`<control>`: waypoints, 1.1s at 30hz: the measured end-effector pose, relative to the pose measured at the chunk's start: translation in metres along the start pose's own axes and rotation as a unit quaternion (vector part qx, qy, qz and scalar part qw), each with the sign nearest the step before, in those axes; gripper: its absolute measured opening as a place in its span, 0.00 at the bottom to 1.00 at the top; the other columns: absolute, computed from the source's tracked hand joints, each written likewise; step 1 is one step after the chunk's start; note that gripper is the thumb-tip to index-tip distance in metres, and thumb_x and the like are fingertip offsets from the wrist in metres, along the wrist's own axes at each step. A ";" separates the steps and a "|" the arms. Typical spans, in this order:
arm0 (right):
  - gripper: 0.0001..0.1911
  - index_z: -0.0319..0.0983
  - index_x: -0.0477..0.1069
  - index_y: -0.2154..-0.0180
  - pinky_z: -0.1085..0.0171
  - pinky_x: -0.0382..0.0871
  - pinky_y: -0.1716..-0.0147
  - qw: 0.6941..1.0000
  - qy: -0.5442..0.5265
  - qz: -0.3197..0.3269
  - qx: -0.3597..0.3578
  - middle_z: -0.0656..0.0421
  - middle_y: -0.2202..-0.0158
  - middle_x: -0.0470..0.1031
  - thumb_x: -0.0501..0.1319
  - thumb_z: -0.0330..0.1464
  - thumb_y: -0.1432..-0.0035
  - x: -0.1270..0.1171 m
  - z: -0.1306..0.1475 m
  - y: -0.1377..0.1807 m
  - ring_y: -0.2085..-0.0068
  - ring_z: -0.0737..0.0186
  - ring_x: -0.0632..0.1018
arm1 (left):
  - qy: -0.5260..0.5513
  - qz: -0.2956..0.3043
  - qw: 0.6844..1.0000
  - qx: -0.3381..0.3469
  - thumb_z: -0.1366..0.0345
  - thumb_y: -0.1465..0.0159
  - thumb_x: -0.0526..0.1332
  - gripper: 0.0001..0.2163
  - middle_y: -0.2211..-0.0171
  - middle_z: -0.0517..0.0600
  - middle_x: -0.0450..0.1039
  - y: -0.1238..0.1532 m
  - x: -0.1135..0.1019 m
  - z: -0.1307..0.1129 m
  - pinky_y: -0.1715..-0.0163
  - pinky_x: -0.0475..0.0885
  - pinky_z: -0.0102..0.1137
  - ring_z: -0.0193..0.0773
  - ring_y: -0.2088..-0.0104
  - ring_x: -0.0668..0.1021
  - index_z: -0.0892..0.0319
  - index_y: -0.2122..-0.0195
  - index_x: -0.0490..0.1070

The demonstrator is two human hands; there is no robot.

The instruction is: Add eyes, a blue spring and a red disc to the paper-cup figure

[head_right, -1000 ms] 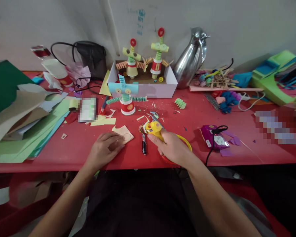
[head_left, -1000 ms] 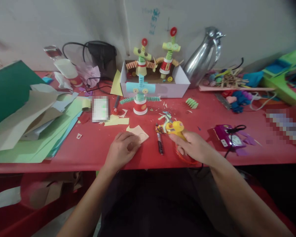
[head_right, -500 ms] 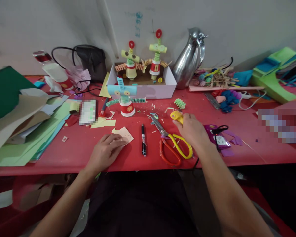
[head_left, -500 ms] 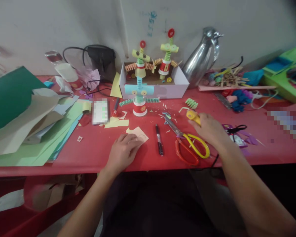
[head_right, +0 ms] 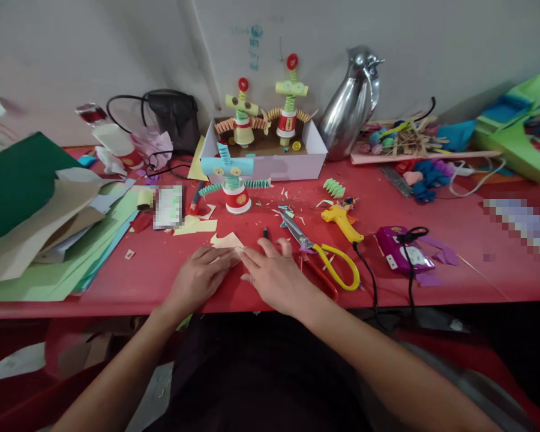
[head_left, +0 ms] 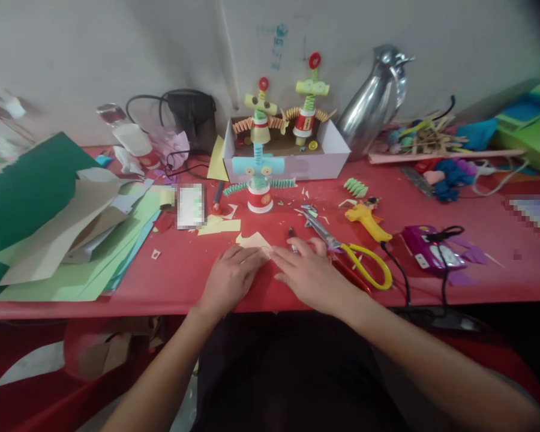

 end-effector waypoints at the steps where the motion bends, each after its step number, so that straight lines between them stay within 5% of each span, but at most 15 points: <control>1: 0.19 0.38 0.67 0.41 0.41 0.54 0.45 1.000 -0.002 0.002 -0.004 0.49 0.41 0.72 0.51 0.36 0.29 0.004 0.007 -0.002 0.41 0.45 0.65 | 0.017 -0.016 1.000 0.000 0.68 0.31 0.56 0.14 0.48 0.50 0.78 0.001 -0.002 0.001 0.49 0.74 0.44 0.43 0.52 0.79 0.51 0.49 0.76; 5: 0.15 0.35 0.73 0.48 0.42 0.54 0.45 1.000 0.006 0.021 -0.009 0.49 0.45 0.76 0.52 0.32 0.30 0.011 0.010 -0.005 0.44 0.45 0.68 | 0.046 -0.056 0.997 -0.009 0.67 0.31 0.58 0.11 0.51 0.52 0.80 0.006 -0.006 0.007 0.48 0.75 0.44 0.42 0.54 0.82 0.55 0.53 0.78; 16: 0.13 0.36 0.75 0.55 0.42 0.53 0.48 1.000 0.013 0.009 -0.005 0.50 0.53 0.79 0.52 0.30 0.31 0.005 0.013 -0.011 0.47 0.46 0.69 | 0.063 -0.051 0.997 -0.009 0.68 0.32 0.58 0.10 0.55 0.52 0.82 0.009 -0.008 0.007 0.49 0.76 0.40 0.41 0.54 0.81 0.58 0.56 0.79; 19: 0.13 0.36 0.75 0.54 0.42 0.52 0.47 1.000 0.001 -0.002 0.001 0.50 0.53 0.79 0.52 0.30 0.30 0.001 0.011 -0.007 0.45 0.45 0.68 | 0.044 -0.080 0.993 -0.078 0.68 0.35 0.62 0.07 0.59 0.52 0.82 0.006 -0.018 0.021 0.51 0.75 0.43 0.45 0.54 0.81 0.55 0.59 0.79; 23: 0.14 0.38 0.75 0.52 0.42 0.53 0.46 0.996 -0.050 -0.060 0.044 0.51 0.48 0.78 0.53 0.32 0.30 -0.012 0.000 0.002 0.43 0.45 0.67 | -0.027 -0.094 0.958 -0.268 0.66 0.47 0.71 0.14 0.62 0.57 0.80 0.010 -0.028 0.060 0.61 0.72 0.46 0.56 0.58 0.78 0.58 0.59 0.76; 27: 0.12 0.39 0.76 0.53 0.45 0.60 0.46 0.977 -0.147 -0.112 0.101 0.52 0.49 0.78 0.55 0.32 0.32 -0.015 -0.016 0.009 0.45 0.47 0.69 | 0.104 -0.042 0.935 -0.336 0.65 0.47 0.69 0.05 0.75 0.48 0.75 0.015 -0.014 0.076 0.72 0.65 0.33 0.42 0.71 0.75 0.58 0.74 0.74; 30: 0.17 0.37 0.71 0.46 0.46 0.64 0.43 0.944 -0.252 -0.154 0.147 0.49 0.46 0.75 0.59 0.32 0.36 -0.014 -0.028 0.008 0.44 0.47 0.70 | 0.269 -0.078 0.879 -0.387 0.60 0.45 0.68 0.09 0.78 0.45 0.71 0.027 -0.013 0.079 0.75 0.62 0.29 0.36 0.75 0.73 0.59 0.76 0.72; 33: 0.28 0.39 0.64 0.41 0.49 0.71 0.48 0.865 -0.429 -0.157 0.207 0.47 0.41 0.71 0.64 0.38 0.41 -0.002 -0.034 0.000 0.47 0.51 0.76 | 0.500 -0.128 0.744 -0.425 0.58 0.49 0.72 0.14 0.74 0.47 0.76 0.040 -0.004 0.069 0.71 0.69 0.30 0.37 0.72 0.77 0.61 0.67 0.75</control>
Point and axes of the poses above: each hand's wrist, its own y-axis away from the middle knuckle, its own x-axis out of the palm, z = x × y, the point moved 10 cm from there along -y, towards the middle knuckle
